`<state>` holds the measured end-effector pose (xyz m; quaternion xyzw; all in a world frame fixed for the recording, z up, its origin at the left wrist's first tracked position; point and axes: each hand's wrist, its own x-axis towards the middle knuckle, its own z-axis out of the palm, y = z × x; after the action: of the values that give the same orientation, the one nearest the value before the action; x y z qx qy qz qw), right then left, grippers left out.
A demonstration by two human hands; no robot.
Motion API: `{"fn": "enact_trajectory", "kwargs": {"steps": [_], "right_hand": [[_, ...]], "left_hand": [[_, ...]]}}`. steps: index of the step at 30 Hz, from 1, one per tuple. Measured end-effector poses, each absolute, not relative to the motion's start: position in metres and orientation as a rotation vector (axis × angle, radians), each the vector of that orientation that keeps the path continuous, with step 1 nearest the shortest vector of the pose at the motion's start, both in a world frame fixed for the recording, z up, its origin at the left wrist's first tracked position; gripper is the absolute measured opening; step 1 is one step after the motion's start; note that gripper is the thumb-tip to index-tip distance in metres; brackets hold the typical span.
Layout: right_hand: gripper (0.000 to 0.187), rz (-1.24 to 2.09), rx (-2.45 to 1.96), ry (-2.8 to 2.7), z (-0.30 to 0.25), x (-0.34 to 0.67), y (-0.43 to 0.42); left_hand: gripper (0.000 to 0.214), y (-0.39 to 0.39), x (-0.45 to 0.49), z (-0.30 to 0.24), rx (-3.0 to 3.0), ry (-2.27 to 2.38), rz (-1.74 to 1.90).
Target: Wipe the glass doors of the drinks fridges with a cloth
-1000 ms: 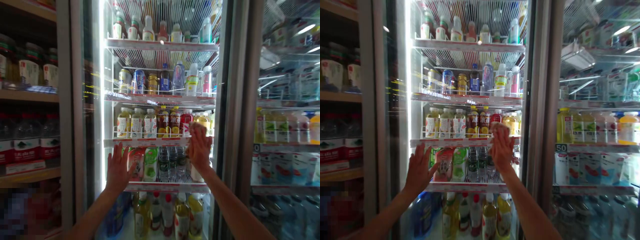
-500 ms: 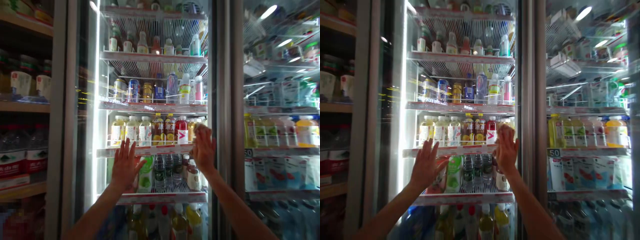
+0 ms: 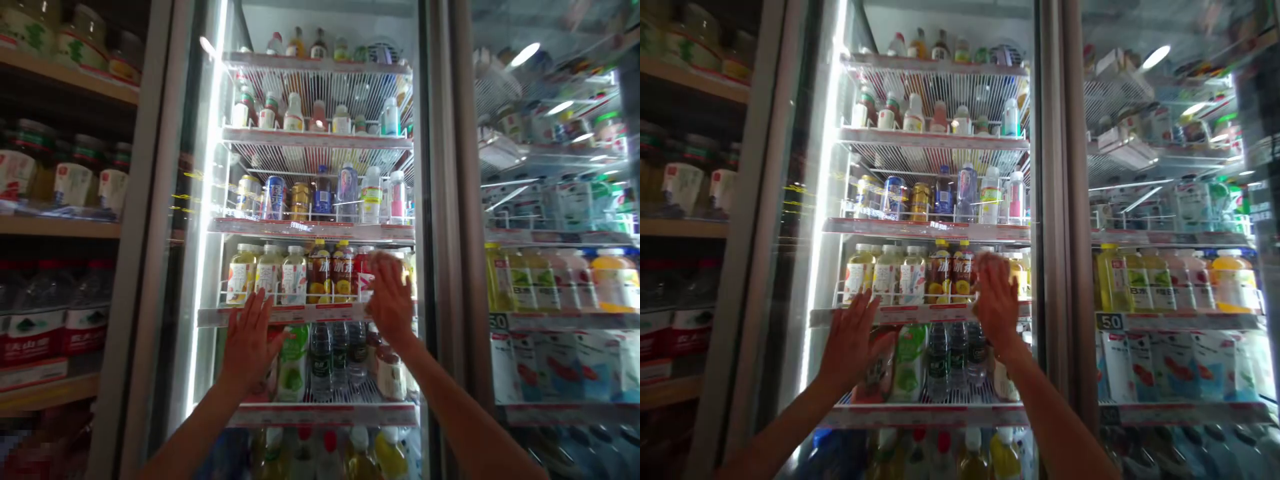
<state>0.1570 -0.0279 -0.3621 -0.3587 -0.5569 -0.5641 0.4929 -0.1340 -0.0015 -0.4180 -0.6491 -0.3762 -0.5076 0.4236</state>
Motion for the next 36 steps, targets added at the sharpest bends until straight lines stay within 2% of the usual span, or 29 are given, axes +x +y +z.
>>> {"fn": "enact_trajectory", "kwargs": {"steps": [3,7,11,14,21,27,30,36], "right_hand": [[0.057,-1.233,-0.933,-1.034,-0.324,0.191,-0.026],[0.054,-1.194,-0.944,-1.075,-0.295,0.163,-0.02],[0.057,-1.368,-0.845,-1.509,-0.319,0.105,-0.019],[0.059,-1.446,-0.806,-1.664,-0.337,0.107,-0.023],[0.058,-1.166,-0.97,-1.018,-0.286,0.177,-0.023],[0.057,-1.343,-0.827,-1.528,-0.297,0.094,-0.016],[0.053,-1.454,-0.775,-1.699,-0.305,0.087,-0.018],[0.052,-1.169,-0.983,-1.109,-0.253,0.142,-0.021]], "left_hand": [[0.063,-0.001,-0.147,-0.405,-1.585,-0.936,-1.298],[0.07,0.003,-0.149,-0.385,-1.571,-1.06,-1.352],[0.076,0.006,-0.142,-0.378,-1.599,-1.157,-1.321],[0.076,0.005,-0.144,-0.379,-1.584,-1.163,-1.285],[0.073,0.005,-0.155,-0.382,-1.593,-1.114,-1.21],[0.074,0.003,-0.153,-0.381,-1.606,-1.118,-1.195],[0.072,0.002,-0.163,-0.38,-1.604,-1.156,-1.181],[0.073,0.004,-0.206,-0.379,-1.532,-1.455,-1.21]]}}
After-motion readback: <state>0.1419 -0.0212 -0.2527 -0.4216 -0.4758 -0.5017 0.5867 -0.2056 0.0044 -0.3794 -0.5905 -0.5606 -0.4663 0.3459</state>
